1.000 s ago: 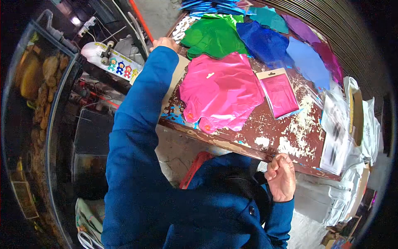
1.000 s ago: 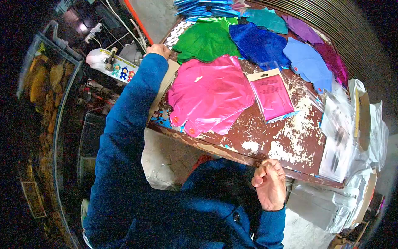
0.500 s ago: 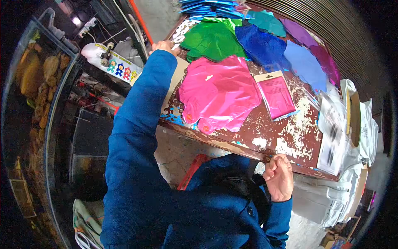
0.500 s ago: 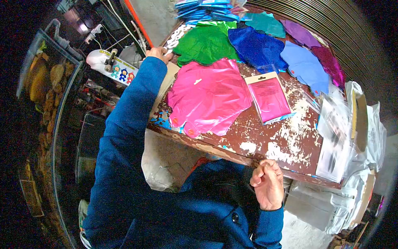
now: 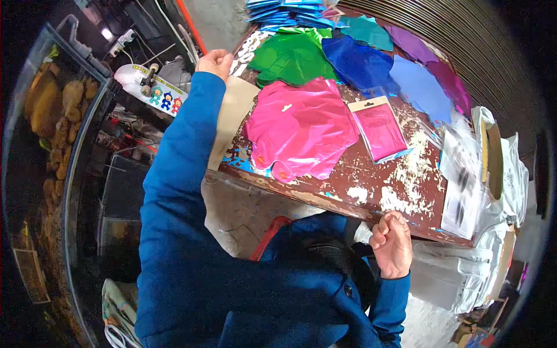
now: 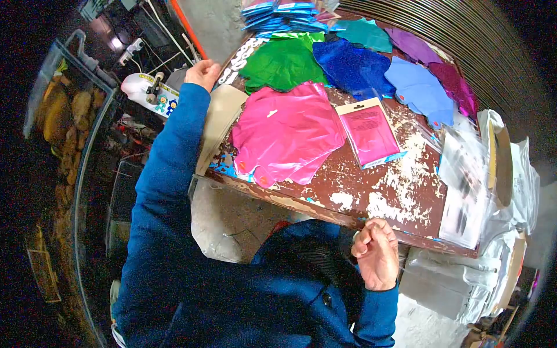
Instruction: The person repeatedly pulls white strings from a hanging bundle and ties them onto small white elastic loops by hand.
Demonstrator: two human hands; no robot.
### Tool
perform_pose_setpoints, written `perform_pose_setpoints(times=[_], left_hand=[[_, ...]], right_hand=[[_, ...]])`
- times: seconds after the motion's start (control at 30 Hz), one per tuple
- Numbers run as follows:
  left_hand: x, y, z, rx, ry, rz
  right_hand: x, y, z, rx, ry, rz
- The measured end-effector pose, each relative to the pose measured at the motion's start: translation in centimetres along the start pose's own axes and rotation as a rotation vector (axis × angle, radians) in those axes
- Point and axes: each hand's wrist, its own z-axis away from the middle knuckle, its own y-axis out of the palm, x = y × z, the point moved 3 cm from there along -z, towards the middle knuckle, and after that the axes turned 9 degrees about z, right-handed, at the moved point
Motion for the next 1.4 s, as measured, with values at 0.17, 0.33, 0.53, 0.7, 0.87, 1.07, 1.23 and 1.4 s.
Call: perform_pose_setpoints(times=[0.17,0.33,0.53,0.7,0.87,1.07,1.23,1.4], left_hand=[[-8.0,1.7,8.1,0.083,0.383,0.331],[-18.4,3.1,19.7,0.343,0.825,0.255],[-23.4,5.6,29.3,0.720,0.735,0.612],[-24.5,9.8,36.1,1.049,0.690,0.680],[-24.0,12.7,40.2,1.347,0.640,0.578],[-24.4,16.3,43.5,1.484,0.703,0.493],[-24.7,19.0,46.2,1.641,0.690,0.398],[-23.9,22.0,48.7,1.724,0.636,0.446]], right_hand=[[0.5,-0.1,0.8,-0.010,-0.024,-0.008],[1.0,-1.2,2.3,-0.045,-0.042,-0.060],[0.8,-6.1,5.1,-0.122,-0.057,-0.064],[0.0,-8.8,7.6,-0.268,-0.106,-0.135],[-1.0,-12.4,9.6,-0.345,-0.172,-0.210],[-1.8,-19.7,12.6,-0.529,-0.231,-0.232],[-5.5,-29.3,15.7,-0.818,-0.220,-0.260],[-9.9,-37.8,18.8,-1.073,-0.111,-0.277]])
